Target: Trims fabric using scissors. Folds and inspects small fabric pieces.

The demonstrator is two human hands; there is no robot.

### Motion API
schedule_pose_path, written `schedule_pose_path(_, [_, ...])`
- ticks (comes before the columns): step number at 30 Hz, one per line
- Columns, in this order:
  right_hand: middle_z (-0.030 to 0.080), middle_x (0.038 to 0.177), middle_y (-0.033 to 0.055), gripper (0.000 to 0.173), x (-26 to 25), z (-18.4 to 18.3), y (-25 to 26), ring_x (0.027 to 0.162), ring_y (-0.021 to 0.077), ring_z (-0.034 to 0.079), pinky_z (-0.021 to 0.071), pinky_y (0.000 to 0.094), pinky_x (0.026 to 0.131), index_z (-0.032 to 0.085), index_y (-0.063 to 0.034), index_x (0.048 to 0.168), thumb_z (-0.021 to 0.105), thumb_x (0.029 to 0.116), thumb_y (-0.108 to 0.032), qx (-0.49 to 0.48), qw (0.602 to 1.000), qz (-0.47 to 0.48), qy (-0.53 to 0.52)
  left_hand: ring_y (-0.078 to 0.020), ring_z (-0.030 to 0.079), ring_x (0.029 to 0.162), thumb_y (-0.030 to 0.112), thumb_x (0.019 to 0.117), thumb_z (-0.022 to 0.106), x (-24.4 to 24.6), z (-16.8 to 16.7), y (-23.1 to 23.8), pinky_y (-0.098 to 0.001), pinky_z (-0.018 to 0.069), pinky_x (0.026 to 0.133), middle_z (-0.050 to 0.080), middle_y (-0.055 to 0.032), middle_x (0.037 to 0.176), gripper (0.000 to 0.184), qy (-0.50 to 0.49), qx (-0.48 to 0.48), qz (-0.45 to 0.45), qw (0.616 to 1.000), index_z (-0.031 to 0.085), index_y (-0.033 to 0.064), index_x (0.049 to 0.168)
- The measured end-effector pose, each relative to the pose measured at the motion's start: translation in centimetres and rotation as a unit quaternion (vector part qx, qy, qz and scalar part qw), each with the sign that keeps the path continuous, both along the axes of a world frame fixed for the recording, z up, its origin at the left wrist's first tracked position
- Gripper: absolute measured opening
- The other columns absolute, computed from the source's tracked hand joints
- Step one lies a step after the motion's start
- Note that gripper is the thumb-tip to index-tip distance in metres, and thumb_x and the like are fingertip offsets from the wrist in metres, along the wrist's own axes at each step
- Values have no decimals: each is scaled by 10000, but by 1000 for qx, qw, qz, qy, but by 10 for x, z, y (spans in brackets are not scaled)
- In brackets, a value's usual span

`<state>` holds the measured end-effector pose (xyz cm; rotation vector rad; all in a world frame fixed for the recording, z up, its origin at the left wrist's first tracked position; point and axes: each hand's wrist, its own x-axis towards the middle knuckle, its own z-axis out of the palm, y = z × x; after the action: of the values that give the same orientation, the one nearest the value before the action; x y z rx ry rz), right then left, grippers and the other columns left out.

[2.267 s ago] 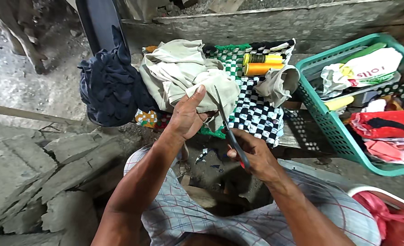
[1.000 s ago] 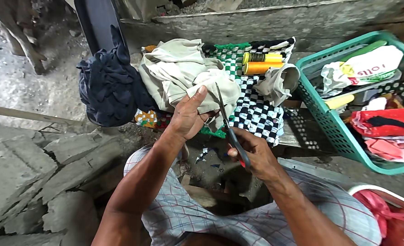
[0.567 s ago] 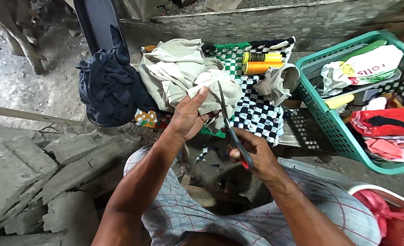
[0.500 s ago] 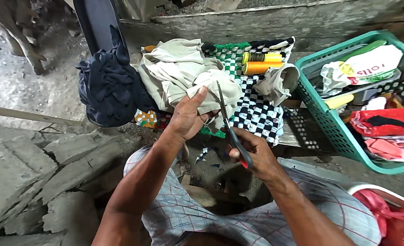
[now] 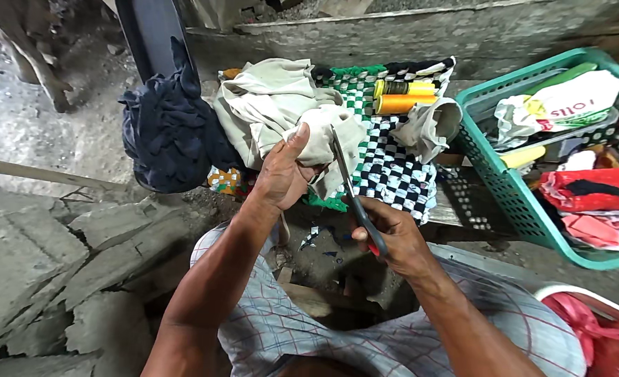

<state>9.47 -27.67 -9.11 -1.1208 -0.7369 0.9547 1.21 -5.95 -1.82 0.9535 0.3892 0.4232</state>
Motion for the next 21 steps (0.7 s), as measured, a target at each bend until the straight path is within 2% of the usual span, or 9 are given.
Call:
schedule_pose_path(3, [676, 874, 35, 636, 0, -1, 0, 624, 74, 599, 530, 201, 536, 602, -28, 1379, 783, 896, -401, -1, 1000, 7, -8, -257, 593, 1261, 453, 1097, 373, 1, -1, 4, -497, 481, 1087, 612, -136, 1341, 513, 13, 10, -12, 1000, 502, 70, 1413])
schedule_pose_path(5, [675, 856, 22, 645, 0, -2, 0, 614, 72, 596, 531, 209, 531, 610, -36, 1373, 785, 889, -424, -4, 1000, 10, -15, -252, 608, 1239, 466, 1094, 373, 1, -1, 6, -491, 501, 1064, 621, -130, 1327, 520, 26, 27, -6, 999, 501, 77, 1413])
schedule_pose_path(9, [671, 850, 21, 619, -1, -4, 0, 618, 74, 594, 528, 211, 536, 612, -38, 1372, 781, 899, -400, -5, 1000, 15, -12, -284, 647, 1182, 337, 1087, 484, 2, 3, 5, -530, 531, 1031, 648, -158, 1274, 423, 65, 59, 70, 994, 516, 29, 1375])
schedule_pose_path(11, [667, 857, 21, 613, -1, -5, 1, 613, 78, 592, 528, 213, 530, 611, -41, 1374, 780, 901, -393, -10, 1000, 19, -9, -277, 663, 1144, 270, 1089, 485, 2, 4, 7, -528, 542, 1006, 660, -156, 1228, 342, 47, 56, 88, 993, 529, 20, 1319])
schedule_pose_path(14, [667, 863, 30, 602, -2, -6, 2, 606, 87, 592, 528, 218, 519, 612, -45, 1374, 776, 907, -388, -21, 1000, 18, -9, -290, 674, 1120, 250, 1103, 447, 1, 6, 8, -533, 549, 992, 665, -168, 1205, 310, 25, 33, 81, 996, 541, 19, 1287])
schedule_pose_path(17, [673, 874, 31, 603, -3, -6, 3, 619, 89, 604, 537, 216, 536, 602, -37, 1377, 775, 908, -374, -28, 999, 13, -7, -307, 690, 1078, 261, 1104, 444, -1, 8, 7, -536, 573, 949, 669, -178, 1180, 310, 43, 29, 70, 996, 541, 22, 1276])
schedule_pose_path(21, [665, 892, 25, 657, -2, -10, 4, 665, 95, 621, 555, 226, 580, 581, -31, 1388, 783, 893, -413, -27, 999, 19, 2, -256, 705, 1019, 244, 1100, 455, -3, 7, 6, -476, 598, 903, 687, -142, 1130, 272, 58, 42, 45, 996, 570, 35, 1230])
